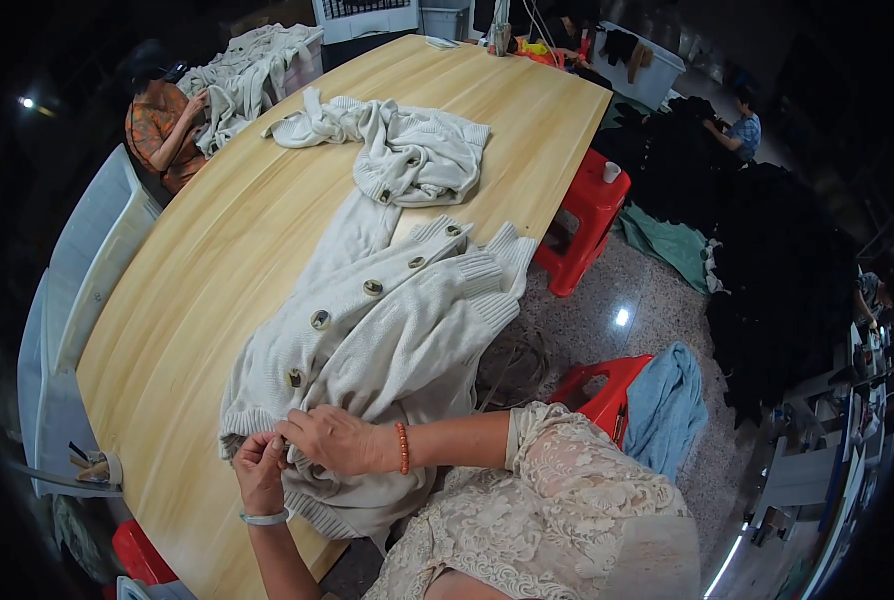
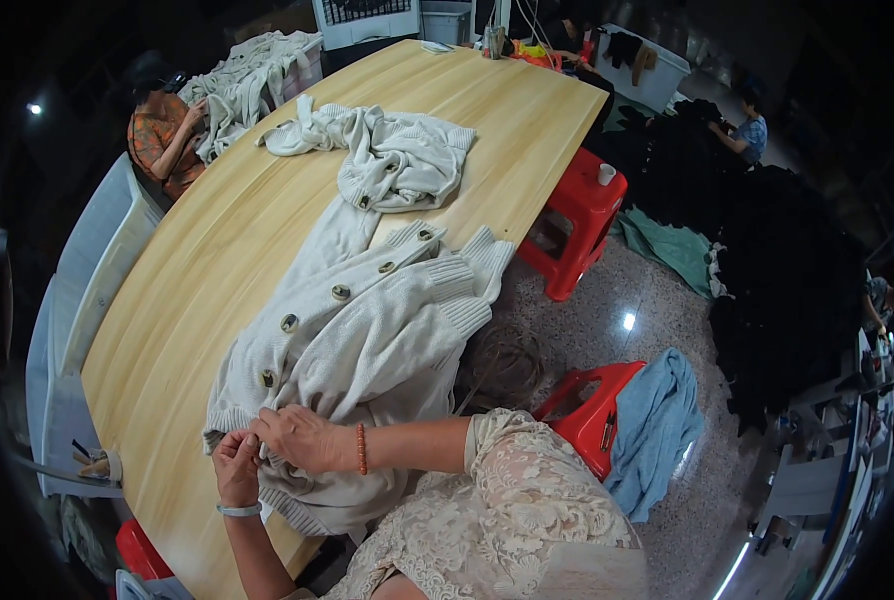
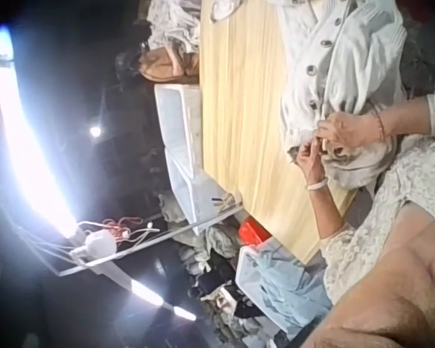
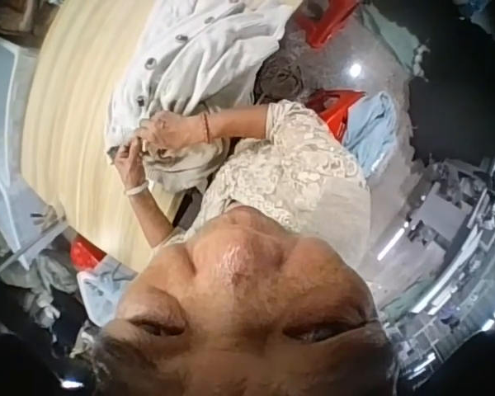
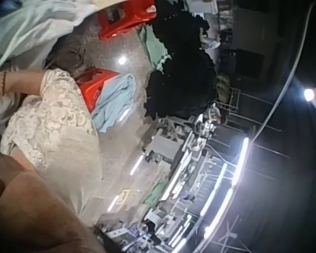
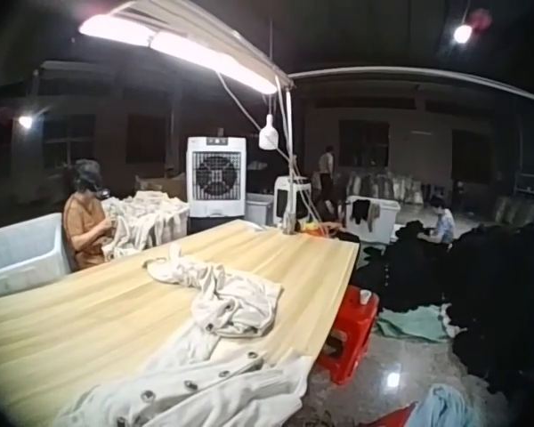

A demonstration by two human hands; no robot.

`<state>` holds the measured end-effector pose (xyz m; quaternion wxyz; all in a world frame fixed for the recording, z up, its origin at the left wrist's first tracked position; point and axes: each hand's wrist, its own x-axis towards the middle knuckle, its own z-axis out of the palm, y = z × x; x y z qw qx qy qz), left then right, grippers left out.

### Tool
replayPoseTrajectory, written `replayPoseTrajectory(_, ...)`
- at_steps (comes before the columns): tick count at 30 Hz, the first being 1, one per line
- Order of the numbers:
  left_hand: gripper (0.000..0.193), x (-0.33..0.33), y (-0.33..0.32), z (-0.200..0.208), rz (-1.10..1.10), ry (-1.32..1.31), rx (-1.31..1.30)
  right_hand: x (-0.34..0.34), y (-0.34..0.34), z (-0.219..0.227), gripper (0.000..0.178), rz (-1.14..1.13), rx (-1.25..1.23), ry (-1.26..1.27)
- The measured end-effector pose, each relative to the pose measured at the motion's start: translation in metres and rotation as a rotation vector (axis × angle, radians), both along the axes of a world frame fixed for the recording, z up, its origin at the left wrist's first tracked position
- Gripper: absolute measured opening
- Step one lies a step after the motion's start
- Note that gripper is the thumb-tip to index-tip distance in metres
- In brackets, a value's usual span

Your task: Inspecting a white button-up sweater for quality and trimming loose threads using scissors.

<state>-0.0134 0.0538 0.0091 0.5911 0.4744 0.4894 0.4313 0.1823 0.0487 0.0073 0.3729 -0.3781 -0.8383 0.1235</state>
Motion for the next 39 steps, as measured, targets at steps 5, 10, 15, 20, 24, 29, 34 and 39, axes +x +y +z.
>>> replayPoseTrajectory(5,0.011,0.001,0.0,0.004,0.015,-0.018,0.006,0.005,0.004,0.002,0.035,0.08,-0.043,-0.021)
replayPoseTrajectory(10,0.024,0.007,-0.016,0.014,-0.085,0.064,0.186,0.012,0.013,0.003,0.038,0.118,-0.074,0.039)
replayPoseTrajectory(15,0.039,0.011,-0.027,0.012,-0.049,0.49,0.56,0.012,0.019,0.0,0.034,0.191,-0.21,0.042)
replayPoseTrajectory(20,0.03,0.013,-0.026,0.005,0.015,0.542,0.58,0.011,0.019,-0.008,0.033,0.215,-0.247,0.105)
replayPoseTrajectory(24,0.023,0.013,-0.027,0.0,0.052,0.567,0.479,0.01,0.016,-0.014,0.035,0.189,-0.188,0.077)
replayPoseTrajectory(29,0.019,0.009,-0.024,-0.008,0.053,0.548,0.524,0.009,0.013,-0.016,0.025,0.134,-0.175,0.113)
replayPoseTrajectory(34,0.01,0.004,-0.015,-0.004,0.0,0.389,0.427,0.012,0.014,-0.005,0.014,0.164,-0.145,0.124)
replayPoseTrajectory(39,0.003,-0.014,-0.02,0.006,-0.136,0.464,0.414,0.034,0.003,0.006,0.016,0.367,-0.239,0.284)
